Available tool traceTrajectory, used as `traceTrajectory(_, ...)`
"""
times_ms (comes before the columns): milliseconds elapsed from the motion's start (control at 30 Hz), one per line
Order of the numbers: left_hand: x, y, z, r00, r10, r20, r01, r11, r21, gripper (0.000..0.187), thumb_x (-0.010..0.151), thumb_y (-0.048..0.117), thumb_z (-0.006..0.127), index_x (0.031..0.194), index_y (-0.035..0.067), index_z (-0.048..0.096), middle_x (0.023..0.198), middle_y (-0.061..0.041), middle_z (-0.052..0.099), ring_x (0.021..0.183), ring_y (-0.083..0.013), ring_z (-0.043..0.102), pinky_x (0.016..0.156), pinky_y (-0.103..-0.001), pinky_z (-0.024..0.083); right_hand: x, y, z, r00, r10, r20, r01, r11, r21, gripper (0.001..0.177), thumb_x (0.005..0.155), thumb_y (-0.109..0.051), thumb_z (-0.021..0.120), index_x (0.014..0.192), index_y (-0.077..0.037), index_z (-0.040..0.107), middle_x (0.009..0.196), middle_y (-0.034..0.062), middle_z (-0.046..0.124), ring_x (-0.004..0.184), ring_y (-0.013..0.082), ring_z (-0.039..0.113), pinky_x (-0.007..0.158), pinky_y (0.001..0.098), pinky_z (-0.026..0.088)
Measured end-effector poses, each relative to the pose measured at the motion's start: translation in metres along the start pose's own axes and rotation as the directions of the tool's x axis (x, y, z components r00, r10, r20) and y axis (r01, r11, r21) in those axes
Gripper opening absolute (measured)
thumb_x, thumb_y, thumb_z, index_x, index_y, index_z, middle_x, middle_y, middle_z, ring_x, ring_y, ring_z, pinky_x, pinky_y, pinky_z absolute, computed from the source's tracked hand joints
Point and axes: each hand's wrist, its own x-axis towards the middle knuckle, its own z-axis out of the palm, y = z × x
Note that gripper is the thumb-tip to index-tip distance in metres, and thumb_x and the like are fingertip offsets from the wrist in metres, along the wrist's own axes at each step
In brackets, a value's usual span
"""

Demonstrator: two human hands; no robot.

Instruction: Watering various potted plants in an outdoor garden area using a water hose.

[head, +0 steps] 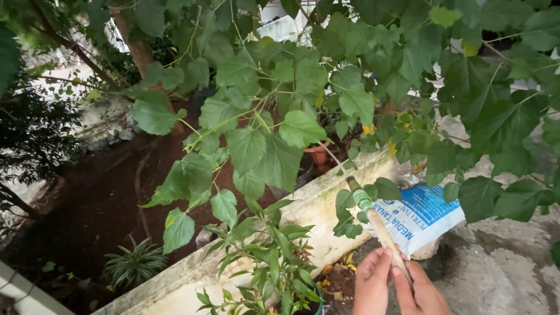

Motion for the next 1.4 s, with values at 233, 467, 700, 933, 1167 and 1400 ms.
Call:
traceTrajectory(233,-0.004,0.001,0.01,1.0,-0.011,-0.023,0.012,1.0,0.025,0.029,0.105,0.024,0.059,0.118,0.001,0.069,0.101,-0.005,0.075,0.085,-0.0081,0.068,0.078,-0.021,0.053,-0.004,0.007,-0.004,0.997,-0.035,-0.068,0.031,0.998,-0.062,0.047,0.094,-0.025,0.06,0.138,-0.009,0.058,0.104,0.0161,0.079,0.093,0.0203,0.081,0.083,0.0318,0.059)
traceTrajectory(467,-0.005,0.0,0.017,0.999,-0.036,-0.033,0.038,0.999,0.034,0.029,0.105,0.024,0.059,0.12,0.002,0.07,0.101,-0.004,0.075,0.084,-0.0064,0.066,0.078,-0.019,0.053,-0.007,0.003,-0.011,0.996,-0.006,-0.088,0.0,0.998,-0.065,0.043,0.097,-0.03,0.061,0.135,-0.009,0.06,0.099,0.0167,0.08,0.089,0.0222,0.082,0.079,0.0345,0.06)
traceTrajectory(700,-0.006,0.004,0.012,0.999,-0.031,-0.037,0.033,0.998,0.054,0.03,0.104,0.025,0.059,0.119,0.002,0.07,0.1,-0.004,0.075,0.081,-0.0062,0.065,0.077,-0.019,0.053,-0.007,-0.003,-0.01,0.992,-0.106,-0.063,0.1,0.992,-0.082,0.046,0.095,-0.029,0.057,0.135,-0.008,0.058,0.098,0.0171,0.079,0.091,0.023,0.081,0.081,0.0358,0.059)
traceTrajectory(933,-0.001,-0.002,0.002,1.0,-0.018,-0.015,0.018,0.999,0.033,0.03,0.104,0.025,0.059,0.121,0.002,0.069,0.101,-0.004,0.075,0.083,-0.0064,0.066,0.076,-0.019,0.053,-0.004,0.001,-0.005,0.999,0.005,-0.044,-0.008,0.997,-0.081,0.047,0.096,-0.031,0.062,0.139,-0.012,0.058,0.098,0.0155,0.08,0.086,0.0235,0.08,0.079,0.0349,0.061)
traceTrajectory(1167,-0.003,0.001,0.003,0.998,-0.065,-0.028,0.066,0.996,0.058,0.03,0.104,0.025,0.06,0.122,0.003,0.07,0.105,-0.004,0.076,0.088,-0.0064,0.068,0.076,-0.017,0.052,0.0,0.023,-0.002,0.987,-0.154,-0.051,0.152,0.987,-0.041,0.046,0.092,-0.025,0.06,0.136,-0.008,0.058,0.103,0.016,0.079,0.095,0.0214,0.081,0.085,0.0325,0.058)
traceTrajectory(1400,0.002,-0.012,-0.002,0.997,-0.074,0.017,0.074,0.996,0.043,0.03,0.105,0.025,0.059,0.124,0.002,0.068,0.106,-0.004,0.075,0.089,-0.0062,0.068,0.076,-0.017,0.052,-0.006,0.025,-0.001,0.977,-0.126,-0.171,0.106,0.987,-0.122,0.044,0.092,-0.025,0.063,0.134,-0.013,0.062,0.103,0.0142,0.079,0.096,0.0221,0.08,0.083,0.0325,0.059)
